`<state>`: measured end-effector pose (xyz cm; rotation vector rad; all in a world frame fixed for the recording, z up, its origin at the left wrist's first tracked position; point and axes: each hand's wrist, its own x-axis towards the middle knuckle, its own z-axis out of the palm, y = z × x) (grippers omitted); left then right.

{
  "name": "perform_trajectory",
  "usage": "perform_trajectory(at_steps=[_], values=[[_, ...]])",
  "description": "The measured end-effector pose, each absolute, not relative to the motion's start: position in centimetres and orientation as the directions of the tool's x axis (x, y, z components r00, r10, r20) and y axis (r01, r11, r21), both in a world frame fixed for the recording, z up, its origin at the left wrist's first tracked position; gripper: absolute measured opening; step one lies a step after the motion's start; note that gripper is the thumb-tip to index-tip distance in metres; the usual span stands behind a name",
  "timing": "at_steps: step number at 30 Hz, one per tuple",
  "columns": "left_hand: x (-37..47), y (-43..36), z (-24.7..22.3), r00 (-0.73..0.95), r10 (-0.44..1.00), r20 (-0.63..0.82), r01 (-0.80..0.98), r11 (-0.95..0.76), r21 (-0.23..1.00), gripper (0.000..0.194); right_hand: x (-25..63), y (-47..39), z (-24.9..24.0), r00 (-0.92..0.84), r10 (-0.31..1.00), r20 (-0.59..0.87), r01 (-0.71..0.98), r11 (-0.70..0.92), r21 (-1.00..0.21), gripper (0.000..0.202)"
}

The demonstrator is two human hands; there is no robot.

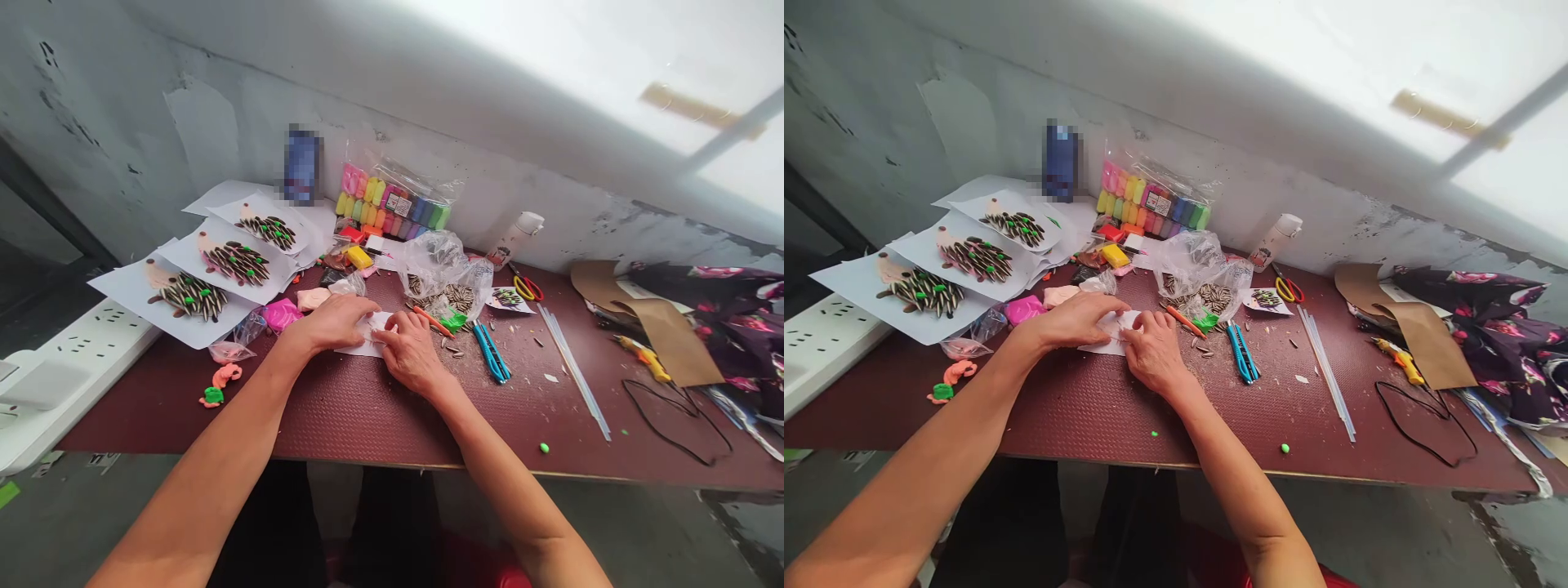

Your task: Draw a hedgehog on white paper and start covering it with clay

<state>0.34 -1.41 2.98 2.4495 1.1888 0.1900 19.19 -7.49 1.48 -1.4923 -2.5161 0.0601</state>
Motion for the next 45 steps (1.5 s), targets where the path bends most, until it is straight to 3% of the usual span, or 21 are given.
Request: perform_trajectory(at_steps=[9,21,31,45], values=[[0.04,-1.23,3.00,0.635,0.767,-0.090,0.721,-0.547,0.425,0.061,19.42,-7.13,1.10,-0.392,0.891,0.227,0.867,0.441,-0.231,0.032],[-0.36,-1.00,3.03,0.641,0.762,-0.094,0.705,-0.535,0.467,0.058,19.51,-7.20,1.06,-0.477,0.859,0.184,0.849,0.505,-0.156,0.030],[-0.56,-0.90,2.98,0.644,0.757,-0.113,0.704,-0.528,0.475,0.063,19.25,-7.34,0.80,-0.486,0.854,0.184,0.839,0.515,-0.177,0.030],[-0.44,-0.96,3.03,0.666,0.742,-0.079,0.679,-0.558,0.476,0.053,18.84,-7.52,0.70,-0.521,0.828,0.208,0.817,0.554,-0.160,0.032]])
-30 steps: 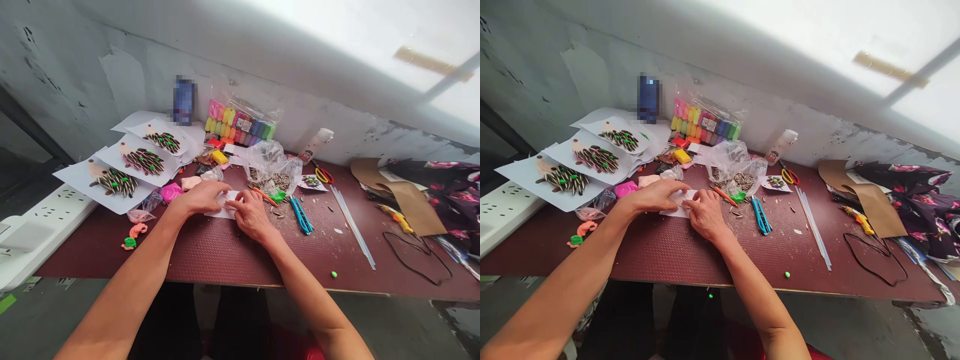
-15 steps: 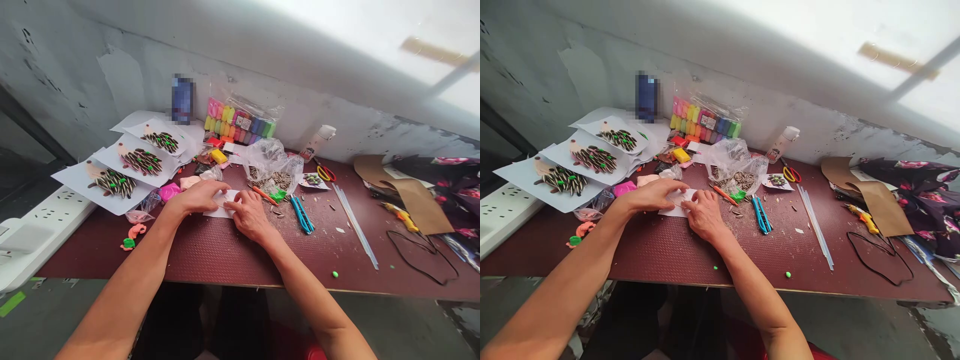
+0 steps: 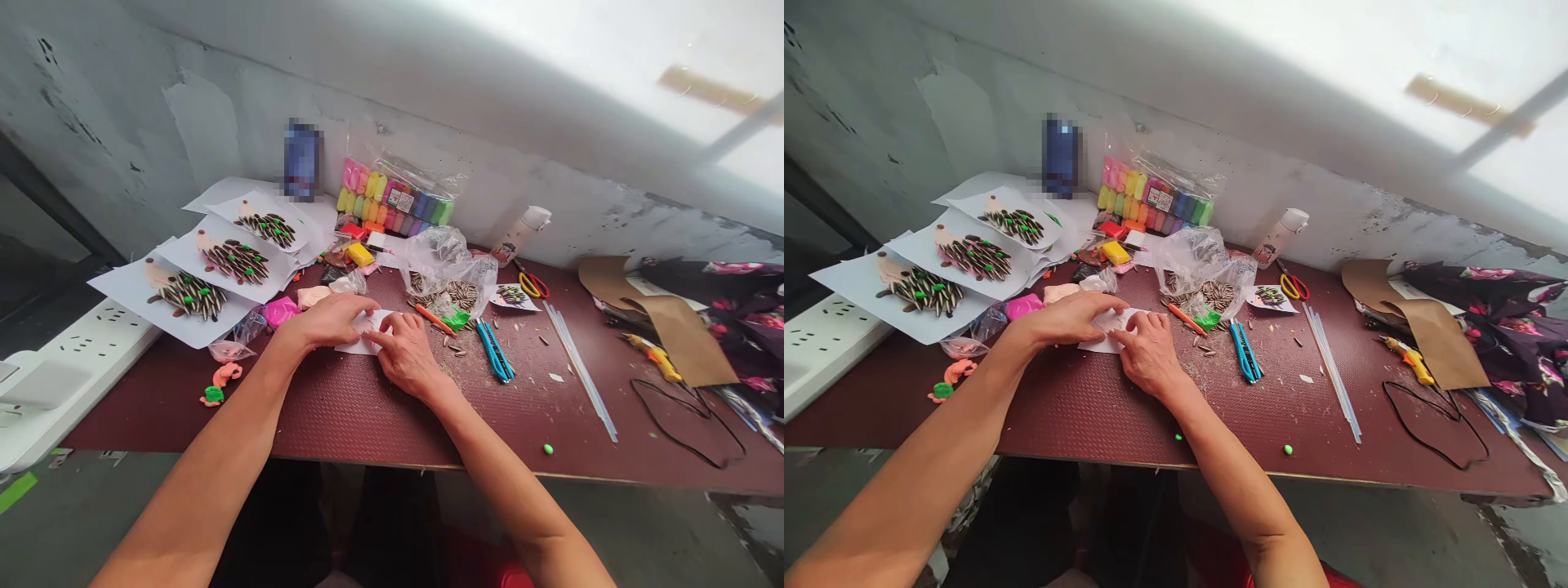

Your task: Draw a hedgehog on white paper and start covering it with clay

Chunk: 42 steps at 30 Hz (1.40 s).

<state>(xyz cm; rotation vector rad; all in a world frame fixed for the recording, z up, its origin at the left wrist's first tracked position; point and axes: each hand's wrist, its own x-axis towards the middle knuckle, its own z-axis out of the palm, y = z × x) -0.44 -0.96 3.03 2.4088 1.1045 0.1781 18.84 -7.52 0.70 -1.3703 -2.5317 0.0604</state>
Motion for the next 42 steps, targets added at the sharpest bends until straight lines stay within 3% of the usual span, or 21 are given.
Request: perform_trajectory(at_steps=[7,14,23,28,35,42], values=[[-0.46,-0.82,2.71,0.661,0.747,-0.074,0.677,-0.551,0.489,0.055,18.72,-7.77,0.79,-0.555,0.803,0.216,0.804,0.584,-0.109,0.026],[-0.33,-1.13,3.02,0.633,0.768,-0.097,0.707,-0.523,0.476,0.059,19.08,-7.49,0.46,-0.481,0.841,0.247,0.847,0.519,-0.118,0.035],[-0.40,-0.95,2.84,0.653,0.753,-0.077,0.692,-0.552,0.466,0.056,18.64,-7.73,0.87,-0.485,0.856,0.178,0.846,0.511,-0.151,0.027],[-0.46,-1.03,2.81,0.651,0.755,-0.076,0.693,-0.550,0.466,0.053,18.77,-7.67,0.70,-0.471,0.858,0.204,0.844,0.506,-0.179,0.034],[-0.48,-1.16,3.15,0.655,0.751,-0.087,0.687,-0.544,0.482,0.052,18.53,-7.85,0.78,-0.510,0.840,0.182,0.833,0.536,-0.140,0.028],[-0.32,-1.25,3.25,0.638,0.765,-0.092,0.703,-0.529,0.475,0.059,18.98,-7.69,0.57,-0.477,0.845,0.244,0.831,0.523,-0.188,0.032]])
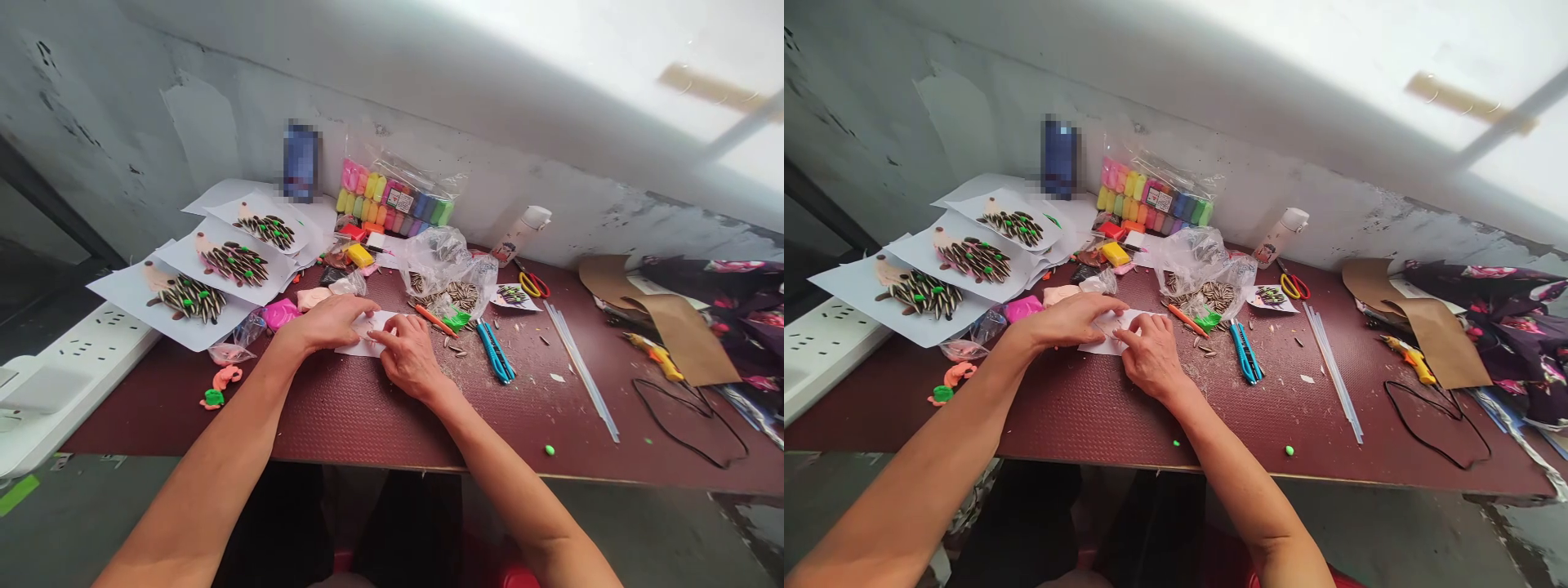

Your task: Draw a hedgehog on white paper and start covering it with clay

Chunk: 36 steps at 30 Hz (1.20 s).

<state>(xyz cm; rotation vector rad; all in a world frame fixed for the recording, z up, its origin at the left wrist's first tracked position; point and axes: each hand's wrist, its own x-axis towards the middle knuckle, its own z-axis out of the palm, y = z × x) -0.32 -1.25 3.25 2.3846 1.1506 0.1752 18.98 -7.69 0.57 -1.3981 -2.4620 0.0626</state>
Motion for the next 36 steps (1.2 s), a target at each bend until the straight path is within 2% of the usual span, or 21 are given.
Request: perform_trajectory(at_steps=[3,11,22,36], values=[[-0.27,-1.25,3.37,0.635,0.764,-0.111,0.716,-0.529,0.454,0.064,19.21,-7.53,0.41,-0.429,0.862,0.269,0.851,0.486,-0.199,0.033],[-0.44,-1.09,2.90,0.646,0.759,-0.084,0.699,-0.544,0.464,0.061,18.86,-7.71,0.55,-0.473,0.857,0.203,0.848,0.506,-0.157,0.026],[-0.29,-1.35,3.47,0.643,0.760,-0.100,0.709,-0.540,0.454,0.063,18.88,-7.74,0.52,-0.433,0.868,0.242,0.870,0.473,-0.142,0.027],[-0.32,-1.21,3.06,0.649,0.757,-0.082,0.699,-0.550,0.458,0.061,18.72,-7.77,0.51,-0.450,0.868,0.209,0.872,0.478,-0.106,0.021]])
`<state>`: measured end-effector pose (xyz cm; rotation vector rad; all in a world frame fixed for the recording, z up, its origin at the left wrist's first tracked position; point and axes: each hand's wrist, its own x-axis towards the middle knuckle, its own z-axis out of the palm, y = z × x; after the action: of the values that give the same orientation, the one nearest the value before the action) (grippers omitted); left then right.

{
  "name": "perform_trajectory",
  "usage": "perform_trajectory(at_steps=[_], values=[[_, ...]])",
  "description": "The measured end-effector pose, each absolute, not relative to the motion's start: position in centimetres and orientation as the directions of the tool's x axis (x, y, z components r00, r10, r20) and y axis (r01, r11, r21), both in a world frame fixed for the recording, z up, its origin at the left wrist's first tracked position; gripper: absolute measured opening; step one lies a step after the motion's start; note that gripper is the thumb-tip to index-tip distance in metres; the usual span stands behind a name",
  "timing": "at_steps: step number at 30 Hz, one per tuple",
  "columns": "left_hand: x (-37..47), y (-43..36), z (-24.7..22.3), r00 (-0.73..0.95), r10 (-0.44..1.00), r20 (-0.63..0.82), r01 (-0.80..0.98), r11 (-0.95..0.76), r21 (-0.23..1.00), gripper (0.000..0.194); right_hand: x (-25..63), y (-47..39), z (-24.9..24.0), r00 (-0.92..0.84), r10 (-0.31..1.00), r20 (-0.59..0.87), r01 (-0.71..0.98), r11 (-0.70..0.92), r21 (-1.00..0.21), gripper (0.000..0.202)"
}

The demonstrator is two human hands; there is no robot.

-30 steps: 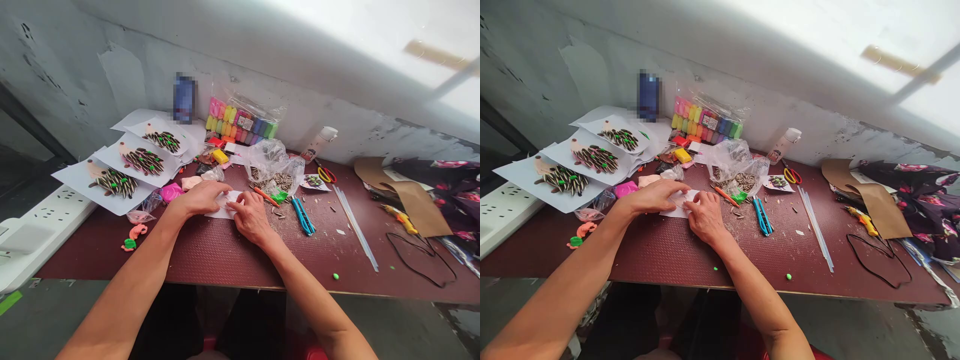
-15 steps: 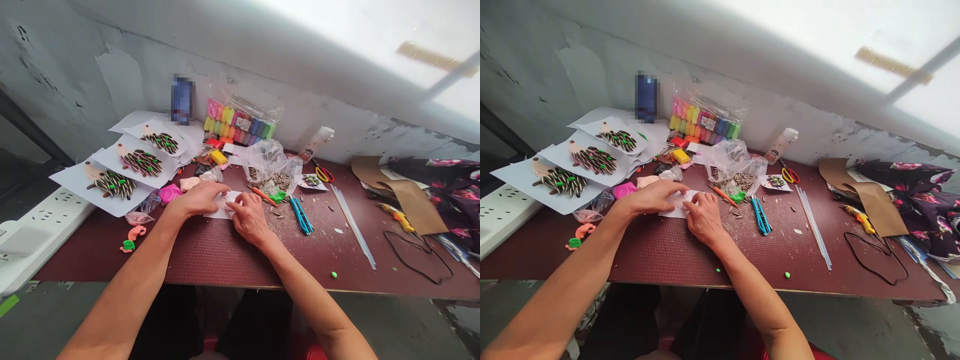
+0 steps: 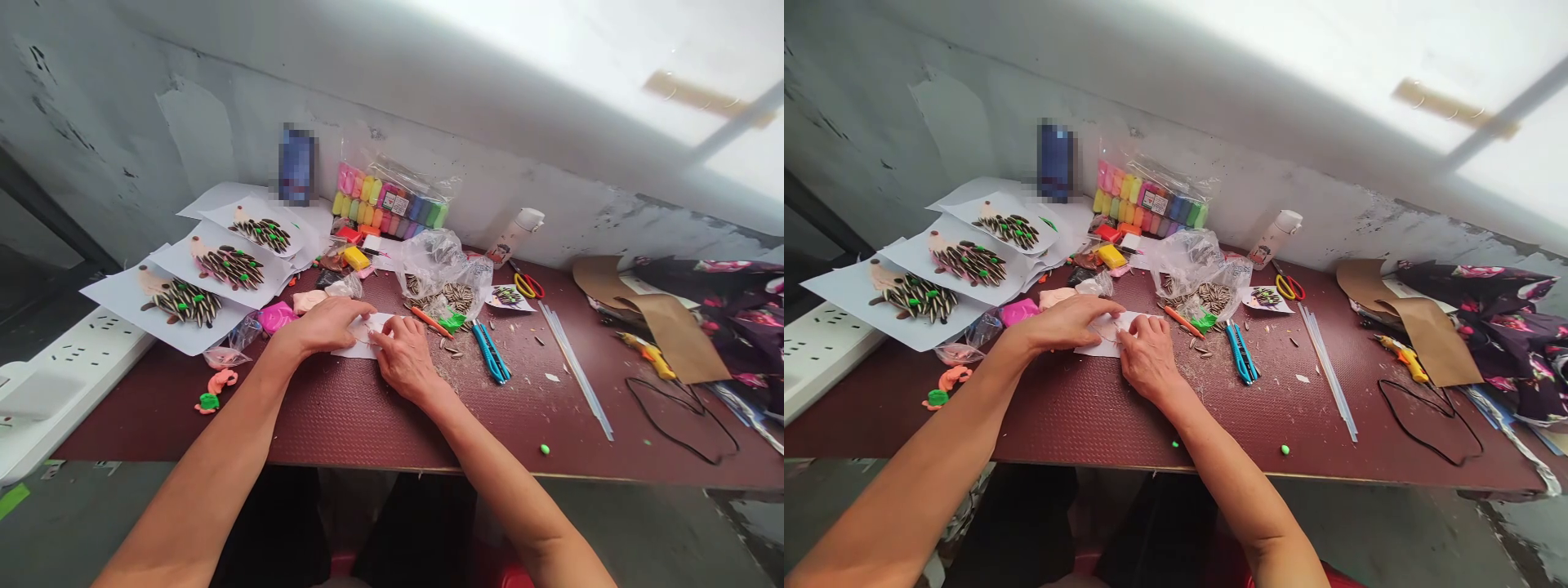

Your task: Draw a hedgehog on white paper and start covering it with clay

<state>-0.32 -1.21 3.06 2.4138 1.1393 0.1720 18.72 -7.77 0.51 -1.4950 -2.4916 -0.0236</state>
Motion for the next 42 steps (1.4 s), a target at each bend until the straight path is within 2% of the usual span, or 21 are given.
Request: perform_trajectory(at_steps=[19,32,39,42], values=[[-0.4,-1.2,3.1,0.666,0.743,-0.067,0.676,-0.563,0.475,0.059,18.5,-8.0,0.4,-0.457,0.858,0.236,0.872,0.484,-0.071,0.019],[-0.2,-1.2,2.9,0.650,0.756,-0.080,0.704,-0.559,0.438,0.062,17.1,-8.5,0.2,-0.450,0.862,0.233,0.890,0.456,0.033,0.020],[-0.2,-1.3,3.3,0.646,0.758,-0.085,0.705,-0.551,0.448,0.063,17.7,-8.2,0.3,-0.395,0.884,0.250,0.905,0.422,-0.061,0.018],[-0.2,-1.4,3.5,0.642,0.761,-0.092,0.709,-0.544,0.449,0.064,17.8,-8.2,0.3,-0.379,0.889,0.259,0.913,0.404,-0.053,0.018]])
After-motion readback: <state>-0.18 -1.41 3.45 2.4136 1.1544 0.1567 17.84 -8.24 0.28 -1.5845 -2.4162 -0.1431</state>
